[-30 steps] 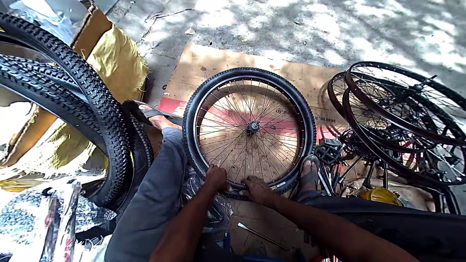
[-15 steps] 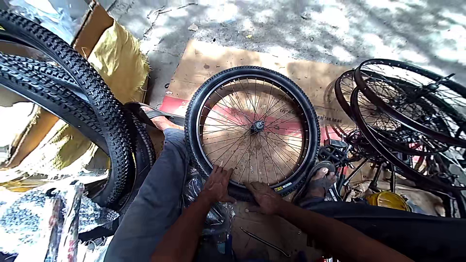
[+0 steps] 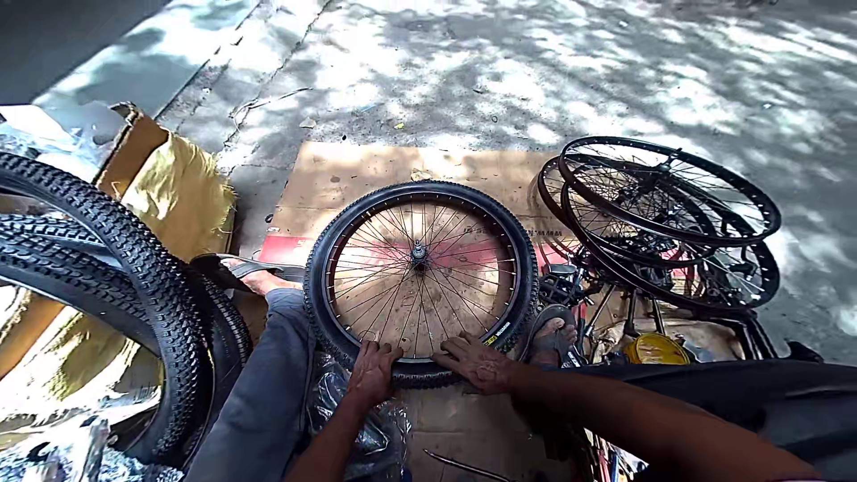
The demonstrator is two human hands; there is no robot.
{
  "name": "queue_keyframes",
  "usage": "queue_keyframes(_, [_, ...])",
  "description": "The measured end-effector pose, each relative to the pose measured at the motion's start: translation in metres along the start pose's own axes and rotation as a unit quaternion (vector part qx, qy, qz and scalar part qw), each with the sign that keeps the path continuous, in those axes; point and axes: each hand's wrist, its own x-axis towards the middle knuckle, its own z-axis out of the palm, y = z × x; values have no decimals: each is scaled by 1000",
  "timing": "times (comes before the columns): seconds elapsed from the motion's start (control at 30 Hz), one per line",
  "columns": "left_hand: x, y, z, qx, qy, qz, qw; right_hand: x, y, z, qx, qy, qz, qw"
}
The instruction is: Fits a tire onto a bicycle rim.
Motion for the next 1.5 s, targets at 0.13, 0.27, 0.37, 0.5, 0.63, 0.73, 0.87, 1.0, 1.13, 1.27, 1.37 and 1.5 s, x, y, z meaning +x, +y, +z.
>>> queue_keyframes(0.13, [-2,-4,-2,-6,-1,7,1000,-37,44,-4,-70,14,58,996])
queue_keyframes(0.27, [4,-4,-6,-3,-44,15,999,-28,61,-3,-22,-86,81,993])
queue_keyframes(0.37, [4,-5,-6,5,-62,24,998,-17,56,-15,3,-149,85,985])
queue_keyframes(0.5, [-3,-3,-3,3,-36,9,999,-19,53,-16,-4,-145,75,987])
queue_keyframes(0.63, [-13,3,2,-42,7,-24,999,-23,54,-13,-4,-125,77,989])
queue_keyframes(0.73, [-26,0,-3,-70,40,-28,996,-20,50,-28,1,-140,87,986])
queue_keyframes(0.87, [-48,-4,-26,-88,89,-37,991,-17,40,-76,2,-175,79,981])
queue_keyframes(1.0, [-85,-18,-65,-88,257,-65,960,-19,14,-173,24,-181,66,981])
queue_keyframes(1.13, [-135,-17,-123,-140,497,-13,856,-44,-13,-307,3,-144,43,989])
queue_keyframes(1.27, [-161,38,-150,-245,563,-78,786,-64,-5,-400,-112,7,-13,994])
queue_keyframes(1.37, [-152,83,-149,-338,534,-148,761,-61,12,-423,-221,191,-65,954])
queue_keyframes(1.5, [-127,107,-131,-346,520,-109,774,-49,22,-441,-218,397,-70,889])
